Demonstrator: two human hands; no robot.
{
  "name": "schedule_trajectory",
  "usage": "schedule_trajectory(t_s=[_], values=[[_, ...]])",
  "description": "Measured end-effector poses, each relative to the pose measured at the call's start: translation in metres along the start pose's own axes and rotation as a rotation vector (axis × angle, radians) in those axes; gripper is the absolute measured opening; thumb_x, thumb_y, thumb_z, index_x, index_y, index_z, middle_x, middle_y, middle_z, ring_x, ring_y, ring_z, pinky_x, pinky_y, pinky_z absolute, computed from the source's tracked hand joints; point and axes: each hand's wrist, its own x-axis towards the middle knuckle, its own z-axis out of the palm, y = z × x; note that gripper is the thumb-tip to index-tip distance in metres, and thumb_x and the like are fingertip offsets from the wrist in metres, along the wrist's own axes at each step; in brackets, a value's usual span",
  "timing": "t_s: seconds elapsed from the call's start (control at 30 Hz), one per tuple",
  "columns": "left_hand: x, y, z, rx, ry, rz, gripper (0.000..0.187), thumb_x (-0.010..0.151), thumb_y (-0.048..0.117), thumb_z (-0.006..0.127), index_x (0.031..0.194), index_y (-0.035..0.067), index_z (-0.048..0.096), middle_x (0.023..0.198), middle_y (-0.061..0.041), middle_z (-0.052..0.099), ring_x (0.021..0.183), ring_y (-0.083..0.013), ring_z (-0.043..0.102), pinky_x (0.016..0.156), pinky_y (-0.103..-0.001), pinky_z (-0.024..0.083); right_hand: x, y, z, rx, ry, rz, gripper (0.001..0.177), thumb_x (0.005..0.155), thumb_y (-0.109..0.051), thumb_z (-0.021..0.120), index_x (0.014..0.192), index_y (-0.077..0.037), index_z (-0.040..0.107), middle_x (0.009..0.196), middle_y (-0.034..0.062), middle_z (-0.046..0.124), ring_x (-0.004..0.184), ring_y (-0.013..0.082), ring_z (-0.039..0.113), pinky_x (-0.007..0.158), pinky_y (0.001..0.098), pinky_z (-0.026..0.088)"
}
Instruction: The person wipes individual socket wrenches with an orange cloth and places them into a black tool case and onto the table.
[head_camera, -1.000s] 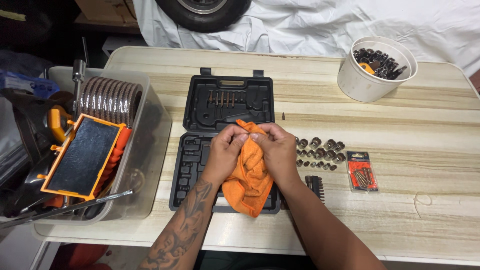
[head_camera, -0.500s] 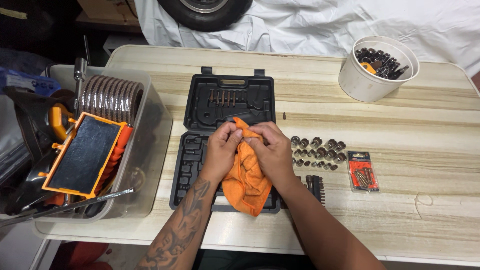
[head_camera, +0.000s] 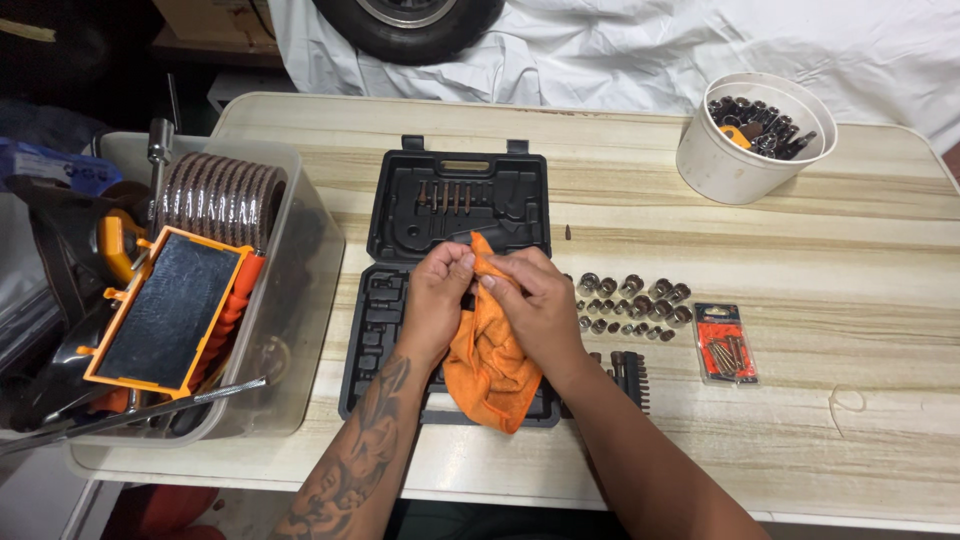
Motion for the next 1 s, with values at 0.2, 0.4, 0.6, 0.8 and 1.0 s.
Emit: schedule_trajectory(t_s=[0.2, 0.4, 0.6, 0.8, 1.0], values=[[-0.001, 0.001, -0.002, -0.104, -0.099, -0.083, 0.014, 0.102, 0.01, 0.059, 0.106, -0.001, 0.066, 0.096, -0.004, 0.071, 0.085, -0.0081, 0.065, 0.079, -0.023, 0.054, 0.001, -0.004, -0.004, -0.026, -0.054, -0.036, 0.036, 0.089, -0.006, 0.075, 0.125, -0.003, 0.074, 0.096, 0.0063, 0.065, 0.088, 0.0145, 0.063, 0.08, 0.0261, 0.051], [-0.001, 0.001, -0.009, -0.307, -0.194, -0.235, 0.016, 0.105, 0.014, 0.062, 0.103, -0.001, 0.065, 0.093, -0.005, 0.07, 0.081, -0.0089, 0.066, 0.073, -0.024, 0.055, 0.002, 0.004, -0.004, 0.079, -0.08, 0.049, 0.019, 0.088, -0.008, 0.076, 0.104, -0.001, 0.069, 0.092, 0.0024, 0.065, 0.087, 0.0104, 0.061, 0.08, 0.0242, 0.05], [0.0, -0.001, -0.009, -0.249, -0.194, -0.281, 0.01, 0.099, 0.006, 0.065, 0.108, 0.001, 0.067, 0.09, -0.002, 0.069, 0.077, -0.0055, 0.062, 0.069, -0.02, 0.051, 0.0, 0.015, -0.005, 0.178, 0.076, 0.091, 0.012, 0.094, -0.009, 0.073, 0.102, -0.001, 0.075, 0.089, 0.0001, 0.069, 0.081, 0.0063, 0.061, 0.073, 0.0225, 0.05], [0.004, -0.004, -0.008, -0.172, -0.031, -0.165, 0.015, 0.097, 0.002, 0.064, 0.112, -0.001, 0.064, 0.087, -0.005, 0.07, 0.075, -0.0083, 0.064, 0.07, -0.022, 0.054, 0.006, 0.012, -0.011, 0.234, 0.125, 0.261, 0.017, 0.094, -0.013, 0.073, 0.105, 0.0, 0.074, 0.08, 0.0009, 0.068, 0.07, 0.0087, 0.058, 0.064, 0.0265, 0.049], [0.01, 0.004, -0.004, 0.02, 0.145, -0.027, 0.024, 0.095, 0.002, 0.063, 0.119, -0.001, 0.062, 0.086, -0.006, 0.072, 0.074, -0.0098, 0.067, 0.07, -0.023, 0.056, 0.005, -0.027, -0.013, -0.441, -0.057, 0.041, 0.038, 0.085, -0.023, 0.079, 0.116, -0.003, 0.073, 0.097, 0.0136, 0.072, 0.082, 0.0235, 0.068, 0.073, 0.0333, 0.053]])
